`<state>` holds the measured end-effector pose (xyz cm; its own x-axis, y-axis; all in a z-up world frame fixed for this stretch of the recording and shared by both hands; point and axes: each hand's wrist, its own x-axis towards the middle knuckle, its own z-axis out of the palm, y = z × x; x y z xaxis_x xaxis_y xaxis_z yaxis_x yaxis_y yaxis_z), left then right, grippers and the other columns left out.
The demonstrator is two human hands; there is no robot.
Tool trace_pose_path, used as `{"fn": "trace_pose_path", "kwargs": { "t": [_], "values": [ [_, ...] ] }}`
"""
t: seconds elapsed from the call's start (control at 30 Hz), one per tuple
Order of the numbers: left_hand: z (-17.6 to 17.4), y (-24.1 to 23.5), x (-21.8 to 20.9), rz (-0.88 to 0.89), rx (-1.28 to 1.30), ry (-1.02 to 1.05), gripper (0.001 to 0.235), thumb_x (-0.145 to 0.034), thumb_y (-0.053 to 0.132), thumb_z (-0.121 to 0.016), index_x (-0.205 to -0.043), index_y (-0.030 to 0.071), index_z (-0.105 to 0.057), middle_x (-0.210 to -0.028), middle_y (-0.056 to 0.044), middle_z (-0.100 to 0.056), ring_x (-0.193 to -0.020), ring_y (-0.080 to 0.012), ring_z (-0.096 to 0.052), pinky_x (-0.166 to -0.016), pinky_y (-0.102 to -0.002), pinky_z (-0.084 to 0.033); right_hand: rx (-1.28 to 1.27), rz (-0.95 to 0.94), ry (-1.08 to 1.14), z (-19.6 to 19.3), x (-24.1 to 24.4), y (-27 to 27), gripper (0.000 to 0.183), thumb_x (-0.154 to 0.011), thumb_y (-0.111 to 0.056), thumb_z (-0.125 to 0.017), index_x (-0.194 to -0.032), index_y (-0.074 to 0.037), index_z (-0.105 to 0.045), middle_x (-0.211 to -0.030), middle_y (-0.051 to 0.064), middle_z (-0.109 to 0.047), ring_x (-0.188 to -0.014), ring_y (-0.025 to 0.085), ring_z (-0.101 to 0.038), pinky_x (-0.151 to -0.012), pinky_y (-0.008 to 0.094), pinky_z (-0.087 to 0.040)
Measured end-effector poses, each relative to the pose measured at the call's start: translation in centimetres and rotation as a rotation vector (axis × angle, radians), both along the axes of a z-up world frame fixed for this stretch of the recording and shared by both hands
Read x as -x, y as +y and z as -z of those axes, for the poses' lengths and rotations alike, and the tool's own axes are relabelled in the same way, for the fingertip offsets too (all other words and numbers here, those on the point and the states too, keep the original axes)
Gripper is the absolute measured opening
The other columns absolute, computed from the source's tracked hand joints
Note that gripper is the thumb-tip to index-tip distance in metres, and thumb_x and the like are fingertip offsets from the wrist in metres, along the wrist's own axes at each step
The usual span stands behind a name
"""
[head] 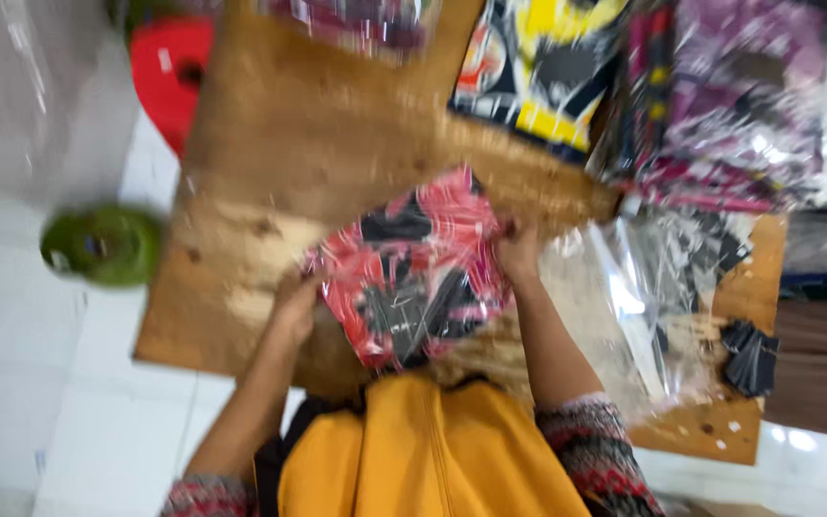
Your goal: The person folds patterned shirts and places them into clear plastic bags on a wooden table. They handle multiple shirts one at a time, seal the bags, and stack the packaged items. A second person is visible across the table also handling clothes.
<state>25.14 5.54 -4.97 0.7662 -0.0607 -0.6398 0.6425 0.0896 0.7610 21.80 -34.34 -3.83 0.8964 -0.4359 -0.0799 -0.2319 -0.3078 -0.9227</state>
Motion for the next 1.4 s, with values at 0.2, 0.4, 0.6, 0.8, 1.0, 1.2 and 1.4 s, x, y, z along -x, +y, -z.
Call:
{"fn": "trace_pose_path", "kwargs": {
  "t": [0.2, 0.4, 0.6, 0.8, 1.0, 1.2, 1.4],
  "values": [
    [-3.7, -0.1, -4.0, 0.293, 0.504, -0.112, 0.032, -0.09, 0.001, -0.069, -0.119, 0.007, -0.056, -0.109, -0.001, -0.061, -0.103, -0.0157, -0.062, -0.096, -0.036, -0.052, 0.91, -0.107, -0.374, -9.1, -0.8, 5.7, 0.066, -0.066, -0.018, -0.076, -0.13, -0.01, -0.059, -0.118, 0.029, -0.068, -0.117, 0.049, -0.061, -0.103, 0.055, -0.039],
    [-11.1, 0.3, -10.8, 0.937, 0.479, -0.203, 0.029, -0.097, 0.004, -0.063, -0.125, 0.006, -0.06, -0.115, -0.003, -0.068, -0.109, -0.0142, -0.062, -0.098, -0.034, -0.051, 0.709, -0.687, 0.463, -19.3, -5.4, 8.0, 0.084, -0.082, -0.03, -0.082, -0.157, -0.03, -0.043, -0.138, 0.009, -0.064, -0.135, 0.031, -0.057, -0.129, 0.07, -0.011],
    [-10.5, -0.1, -14.3, 0.499, 0.739, -0.03, 0.032, -0.101, 0.006, -0.06, -0.133, 0.004, -0.058, -0.122, -0.01, -0.069, -0.112, -0.0225, -0.065, -0.098, -0.043, -0.053, 0.931, -0.237, -0.21, -13.3, -2.9, 4.2, 0.104, -0.059, -0.032, -0.091, -0.148, -0.012, -0.041, -0.139, 0.028, -0.061, -0.125, 0.054, -0.054, -0.107, 0.07, -0.036],
    [-12.1, -4.3, -14.1, 0.373, 0.82, -0.01, 0.034, -0.099, 0.009, -0.058, -0.133, 0.005, -0.055, -0.13, -0.013, -0.066, -0.12, -0.026, -0.065, -0.104, -0.045, -0.052, -0.811, 0.458, 0.081, -4.6, 5.3, 7.2, 0.06, -0.082, -0.025, -0.077, -0.134, -0.011, -0.051, -0.121, 0.013, -0.063, -0.106, 0.031, -0.061, -0.088, 0.047, -0.053],
    [-17.5, -10.7, -16.3, 0.386, 1.04, -0.13, 0.049, -0.102, 0.016, -0.061, -0.147, 0.005, -0.047, -0.144, -0.013, -0.059, -0.134, -0.0285, -0.059, -0.116, -0.049, -0.046, -0.321, 0.337, -0.207, -2.5, 6.6, -0.6, 0.039, -0.097, -0.026, -0.069, -0.131, -0.01, -0.057, -0.113, -0.002, -0.057, -0.101, 0.011, -0.053, -0.087, 0.028, -0.046],
    [-24.7, -19.6, -14.7, 0.459, 1.095, -0.128, 0.045, -0.109, 0.023, -0.055, -0.148, 0.004, -0.046, -0.144, -0.018, -0.06, -0.131, -0.0331, -0.061, -0.117, -0.052, -0.048, -0.998, -0.167, -0.34, -8.9, 2.2, -13.8, 0.079, -0.091, -0.029, -0.08, -0.158, -0.006, -0.044, -0.15, 0.011, -0.057, -0.131, 0.026, -0.056, -0.096, 0.04, -0.049],
    [-26.4, -26.8, -11.3, 0.434, 1.027, -0.038, 0.052, -0.109, 0.034, -0.049, -0.15, 0.002, -0.046, -0.143, -0.021, -0.061, -0.129, -0.0341, -0.063, -0.115, -0.052, -0.048, -1.115, 0.076, -0.241, -9.5, 7.7, -18.9, 0.055, -0.091, -0.009, -0.073, -0.143, -0.003, -0.055, -0.131, 0.011, -0.068, -0.113, 0.024, -0.069, -0.095, 0.04, -0.06]
  ]
}}
